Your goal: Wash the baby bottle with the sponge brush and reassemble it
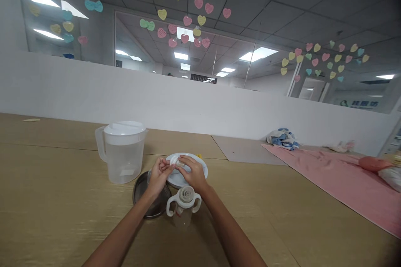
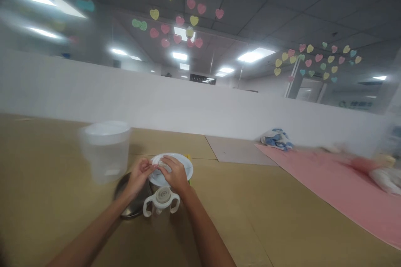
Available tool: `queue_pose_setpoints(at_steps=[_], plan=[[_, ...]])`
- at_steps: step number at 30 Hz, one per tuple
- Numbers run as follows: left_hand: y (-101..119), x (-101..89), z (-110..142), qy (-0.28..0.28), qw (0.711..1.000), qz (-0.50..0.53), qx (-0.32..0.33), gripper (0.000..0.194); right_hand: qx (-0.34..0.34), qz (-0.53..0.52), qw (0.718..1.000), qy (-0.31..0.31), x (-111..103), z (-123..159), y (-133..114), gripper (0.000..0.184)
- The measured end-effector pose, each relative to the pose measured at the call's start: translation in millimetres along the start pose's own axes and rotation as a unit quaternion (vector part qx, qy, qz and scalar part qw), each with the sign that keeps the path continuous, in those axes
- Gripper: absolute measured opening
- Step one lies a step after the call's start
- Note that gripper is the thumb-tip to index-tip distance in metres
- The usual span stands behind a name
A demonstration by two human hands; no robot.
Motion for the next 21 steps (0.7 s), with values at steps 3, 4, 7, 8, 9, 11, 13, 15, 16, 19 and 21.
queue_pose_setpoints(at_steps=[3,4,7,8,9,11,13,15,16,19,21], plan=[[2.4,-0.3,0.8,0.007,1.0,-0.026,0.009,0.041,0.018,-0.013,1.0,0.016,0.7,-0.1,4.2,0.021],[3.3,-0.4,1.7,0.009,0.999,-0.037,0.018,0.039,0.026,-0.014,0.999,0.024,0.2,-0.1,6.1,0.02],[7.6,-1.0,7.1,0.009,0.993,-0.094,0.069,0.031,0.058,-0.014,0.997,0.042,-2.1,-0.2,12.2,0.016],[9.9,-1.0,9.5,0.007,0.987,-0.13,0.096,0.028,0.068,-0.017,0.997,0.045,-2.8,-0.2,13.6,0.015],[12.5,-0.6,12.2,0.002,0.976,-0.175,0.128,0.026,0.076,-0.024,0.996,0.046,-3.4,-0.3,14.5,0.014],[17.4,0.8,17.5,-0.009,0.943,-0.268,0.197,0.026,0.086,-0.041,0.994,0.048,-4.6,-0.6,14.5,0.013],[21.5,1.7,22.0,-0.009,0.907,-0.333,0.258,0.027,0.089,-0.056,0.993,0.052,-6.0,-1.1,13.2,0.012],[24.5,0.7,25.1,0.002,0.885,-0.359,0.296,0.028,0.095,-0.063,0.992,0.055,-7.3,-1.3,13.0,0.01],[25.6,-0.5,26.4,0.009,0.88,-0.362,0.308,0.027,0.103,-0.065,0.991,0.058,-7.7,-1.3,14.2,0.011],[27.4,-1.7,32.1,-0.017,0.867,-0.352,0.352,0.026,0.153,-0.085,0.981,0.079,-8.3,-0.4,23.9,0.015],[28.4,0.3,38.3,-0.066,0.851,-0.342,0.394,0.025,0.192,-0.122,0.968,0.103,-7.5,0.7,33.5,0.021]])
Point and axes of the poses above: each hand's wrist, its own z-axis away from the middle knuckle, its own x-axis out of the palm, y = z × x, the point moved 4 cm from there along -z, towards the middle knuckle, and after that the axes turned 1 degree about z, right-handed, at the moved point
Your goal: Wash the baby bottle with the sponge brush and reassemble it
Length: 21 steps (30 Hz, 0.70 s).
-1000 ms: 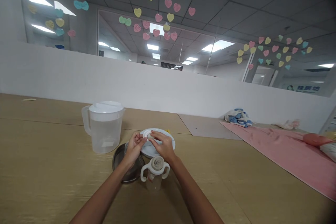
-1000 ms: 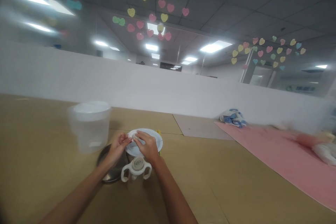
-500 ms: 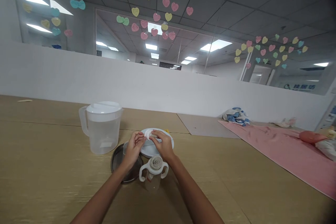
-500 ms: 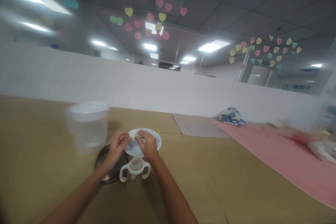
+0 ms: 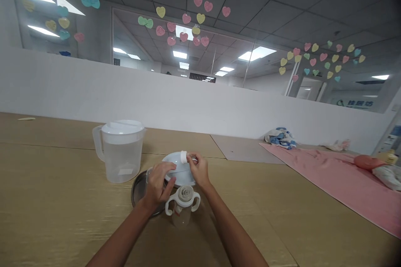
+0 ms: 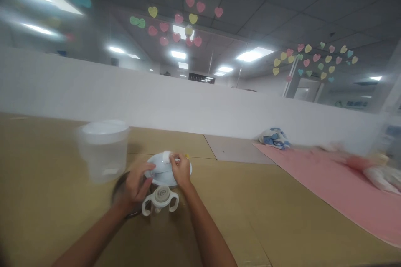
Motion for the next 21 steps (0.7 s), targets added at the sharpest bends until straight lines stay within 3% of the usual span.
queue_pose_setpoints(at_steps=[4,11,15,21], plan=[[15.6,0.4,1.6,-0.04,0.995,0.015,0.092,0.029,0.052,-0.086,0.994,0.031,-0.9,-4.5,16.4,0.028],[40.1,-3.0,-3.2,-0.021,0.975,0.039,0.218,0.036,0.077,-0.102,0.99,0.061,-4.9,-6.9,28.6,0.03],[42.2,-3.0,-0.6,-0.006,0.969,0.032,0.247,0.036,0.085,-0.129,0.986,0.064,-4.8,-6.7,27.2,0.032],[40.8,-1.4,-0.1,-0.018,0.97,0.026,0.241,0.035,0.104,-0.149,0.981,0.07,-4.8,-5.4,22.9,0.035]])
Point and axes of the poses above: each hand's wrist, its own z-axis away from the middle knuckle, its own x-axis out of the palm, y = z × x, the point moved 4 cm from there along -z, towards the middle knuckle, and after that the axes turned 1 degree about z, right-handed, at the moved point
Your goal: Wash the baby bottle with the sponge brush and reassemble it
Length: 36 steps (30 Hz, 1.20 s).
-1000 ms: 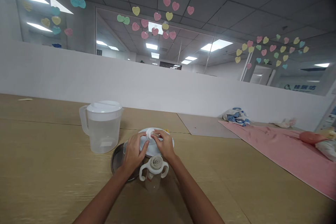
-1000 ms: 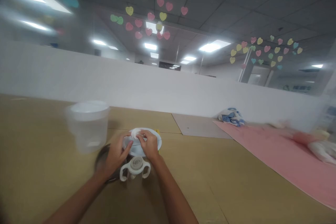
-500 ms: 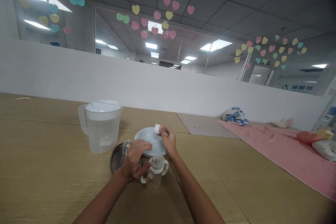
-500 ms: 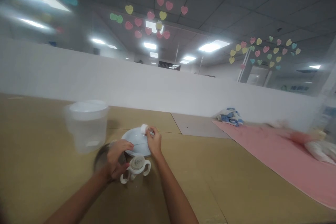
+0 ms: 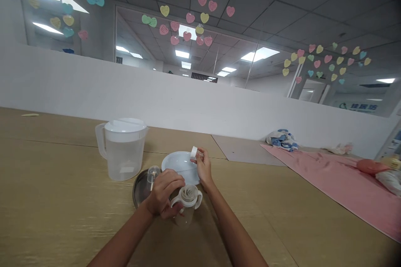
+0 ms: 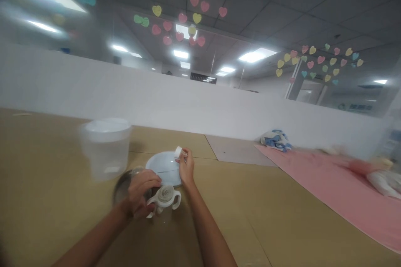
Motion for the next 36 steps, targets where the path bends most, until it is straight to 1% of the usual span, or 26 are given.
queue_pose_setpoints(at_steps=[5,11,14,17,19,23,27,29,32,34,36], plan=[[-0.7,0.9,-1.7,-0.009,1.0,0.001,-0.01,0.034,0.003,0.011,1.0,-0.016,1.3,0.9,-0.7,0.037],[0.2,0.2,-4.6,-0.022,1.0,0.001,-0.017,0.032,-0.01,0.103,0.994,-0.026,1.3,4.2,-7.3,0.037],[0.6,0.0,-5.8,-0.024,1.0,0.004,-0.018,0.031,-0.009,0.113,0.993,-0.019,1.0,5.1,-11.9,0.037],[1.5,0.4,-6.7,-0.019,1.0,0.005,-0.019,0.031,0.004,0.072,0.997,-0.016,1.1,3.9,-14.5,0.039],[2.1,1.6,-7.0,-0.025,0.999,0.002,-0.023,0.031,0.009,0.029,1.0,-0.003,0.3,2.2,-15.9,0.04],[3.6,4.9,-7.6,-0.049,0.999,-0.004,-0.018,0.03,0.014,-0.049,0.998,0.026,-1.3,-0.6,-17.6,0.044],[1.8,8.8,-8.1,-0.078,0.996,-0.014,-0.031,0.024,0.053,-0.101,0.993,0.017,0.9,-1.4,-16.4,0.042],[0.0,10.6,-7.8,-0.09,0.995,-0.018,-0.044,0.021,0.078,-0.135,0.988,0.007,2.4,-1.5,-16.7,0.042],[-1.8,12.0,-7.4,-0.096,0.993,-0.019,-0.058,0.02,0.1,-0.18,0.978,-0.014,4.3,-1.1,-20.4,0.039],[-2.5,12.8,-7.3,-0.104,0.992,-0.016,-0.069,0.021,0.101,-0.189,0.976,-0.041,5.4,0.5,-25.2,0.037],[-3.3,13.6,-6.9,-0.118,0.989,-0.012,-0.088,0.023,0.095,-0.18,0.976,-0.083,6.7,3.8,-31.0,0.037]])
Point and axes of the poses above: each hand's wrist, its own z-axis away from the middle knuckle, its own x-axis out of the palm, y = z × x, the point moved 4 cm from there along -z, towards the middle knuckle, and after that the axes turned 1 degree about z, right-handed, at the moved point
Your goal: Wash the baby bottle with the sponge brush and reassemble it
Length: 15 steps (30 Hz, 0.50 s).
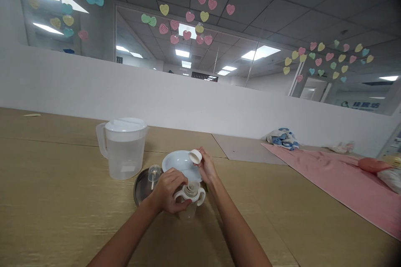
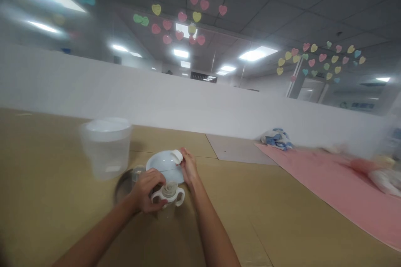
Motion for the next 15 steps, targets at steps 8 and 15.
queue_pose_setpoints(at_steps=[8,15], plan=[[-11.5,5.9,4.2,-0.069,0.992,-0.01,-0.105,0.03,0.072,-0.012,0.965,-0.252,16.7,22.0,-5.4,0.036],[-17.5,13.0,7.9,-0.103,0.983,-0.018,-0.151,0.031,0.068,-0.061,0.953,-0.288,17.7,23.4,-4.9,0.03]])
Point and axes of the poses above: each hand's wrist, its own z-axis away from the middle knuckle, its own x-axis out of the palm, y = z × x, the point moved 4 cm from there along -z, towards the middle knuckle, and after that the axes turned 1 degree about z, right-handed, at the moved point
